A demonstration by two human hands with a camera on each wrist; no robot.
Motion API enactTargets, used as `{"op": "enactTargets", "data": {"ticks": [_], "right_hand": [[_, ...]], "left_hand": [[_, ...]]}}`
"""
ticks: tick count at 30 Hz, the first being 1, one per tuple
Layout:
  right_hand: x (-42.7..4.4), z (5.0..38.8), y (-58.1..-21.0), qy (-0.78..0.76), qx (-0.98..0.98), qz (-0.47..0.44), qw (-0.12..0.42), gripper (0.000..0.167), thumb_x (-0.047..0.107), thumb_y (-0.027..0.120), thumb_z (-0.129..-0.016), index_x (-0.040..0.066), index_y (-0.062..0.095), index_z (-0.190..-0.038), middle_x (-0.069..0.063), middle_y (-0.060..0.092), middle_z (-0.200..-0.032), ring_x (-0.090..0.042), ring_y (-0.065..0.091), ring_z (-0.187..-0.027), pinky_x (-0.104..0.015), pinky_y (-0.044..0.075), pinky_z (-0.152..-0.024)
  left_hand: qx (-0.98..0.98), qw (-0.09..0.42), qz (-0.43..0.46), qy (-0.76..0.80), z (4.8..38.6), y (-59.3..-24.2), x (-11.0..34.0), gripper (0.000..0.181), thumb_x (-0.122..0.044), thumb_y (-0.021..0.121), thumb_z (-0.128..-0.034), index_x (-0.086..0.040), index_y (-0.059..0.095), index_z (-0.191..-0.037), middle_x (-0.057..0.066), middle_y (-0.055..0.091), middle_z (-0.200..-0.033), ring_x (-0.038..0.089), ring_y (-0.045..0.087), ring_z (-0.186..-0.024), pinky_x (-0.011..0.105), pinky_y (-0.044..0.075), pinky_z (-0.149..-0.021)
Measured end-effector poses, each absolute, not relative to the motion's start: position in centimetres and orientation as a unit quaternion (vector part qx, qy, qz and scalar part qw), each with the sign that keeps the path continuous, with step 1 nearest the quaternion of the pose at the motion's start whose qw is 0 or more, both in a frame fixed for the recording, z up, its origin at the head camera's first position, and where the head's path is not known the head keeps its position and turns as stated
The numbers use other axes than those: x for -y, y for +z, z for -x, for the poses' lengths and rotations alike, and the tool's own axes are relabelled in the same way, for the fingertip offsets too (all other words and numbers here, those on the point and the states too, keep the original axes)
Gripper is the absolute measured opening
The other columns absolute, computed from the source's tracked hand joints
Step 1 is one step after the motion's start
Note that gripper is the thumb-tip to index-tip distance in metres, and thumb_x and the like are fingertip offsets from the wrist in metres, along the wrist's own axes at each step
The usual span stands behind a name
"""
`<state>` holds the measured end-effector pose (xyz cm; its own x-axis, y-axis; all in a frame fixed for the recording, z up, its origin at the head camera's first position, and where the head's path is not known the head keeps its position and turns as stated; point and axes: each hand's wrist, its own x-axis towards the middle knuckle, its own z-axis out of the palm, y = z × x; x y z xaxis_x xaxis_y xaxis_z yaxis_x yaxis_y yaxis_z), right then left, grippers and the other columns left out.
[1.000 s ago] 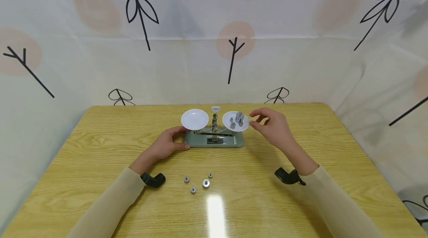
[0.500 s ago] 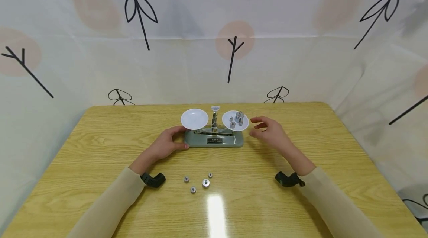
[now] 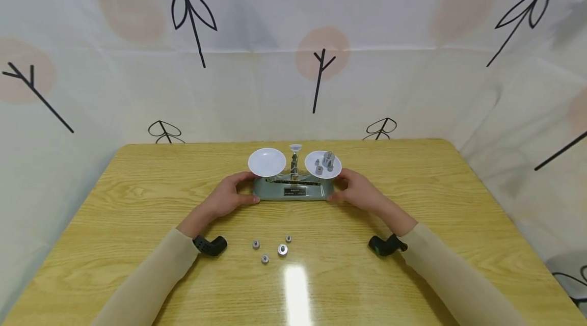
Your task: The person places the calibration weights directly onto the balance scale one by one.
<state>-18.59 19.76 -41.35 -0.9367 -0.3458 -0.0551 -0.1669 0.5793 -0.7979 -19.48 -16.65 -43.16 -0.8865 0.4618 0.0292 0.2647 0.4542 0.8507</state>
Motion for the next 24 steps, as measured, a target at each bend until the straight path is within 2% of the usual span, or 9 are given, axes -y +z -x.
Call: {"op": "enactTargets", "data": {"ticks": [4, 16, 21, 24], "right_hand": [[-19.5, 18.8, -41.5, -0.451, -0.874, 0.151, 0.101, 0.068, 0.011, 0.085, -0.076, -0.002, 0.055, -0.136, -0.021, 0.053, -0.141, -0.04, 0.045, -0.134, -0.053, 0.035, -0.11], [-19.9, 19.2, -42.5, -0.475, -0.858, 0.159, 0.113, 0.063, 0.008, 0.083, -0.08, -0.009, 0.055, -0.134, -0.024, 0.057, -0.135, -0.039, 0.051, -0.128, -0.051, 0.038, -0.109], [-20.0, 18.9, -42.7, -0.471, -0.861, 0.165, 0.099, 0.06, 0.009, 0.083, -0.08, -0.008, 0.057, -0.132, -0.023, 0.059, -0.133, -0.038, 0.052, -0.126, -0.051, 0.039, -0.108], [-20.0, 18.8, -42.7, -0.468, -0.862, 0.168, 0.094, 0.06, 0.01, 0.084, -0.081, -0.007, 0.058, -0.131, -0.022, 0.058, -0.133, -0.038, 0.051, -0.127, -0.052, 0.039, -0.108]], "left_hand": [[-0.846, 0.103, -0.218, 0.476, 19.6, -43.3, 16.6, 0.063, -0.015, 0.081, -0.0844, -0.007, 0.055, -0.141, 0.01, 0.052, -0.144, 0.03, 0.038, -0.14, 0.051, 0.028, -0.115], [-0.842, 0.101, -0.218, 0.482, 19.4, -43.3, 16.8, 0.061, -0.014, 0.081, -0.0843, -0.007, 0.055, -0.14, 0.011, 0.053, -0.144, 0.03, 0.038, -0.14, 0.051, 0.028, -0.115], [-0.838, 0.101, -0.222, 0.488, 19.2, -43.0, 16.7, 0.062, -0.009, 0.08, -0.0845, -0.002, 0.054, -0.14, 0.015, 0.052, -0.144, 0.033, 0.038, -0.14, 0.053, 0.027, -0.115], [-0.836, 0.104, -0.222, 0.491, 19.5, -43.3, 16.8, 0.063, -0.011, 0.081, -0.0838, -0.004, 0.055, -0.14, 0.013, 0.053, -0.143, 0.032, 0.038, -0.14, 0.052, 0.027, -0.115]]}}
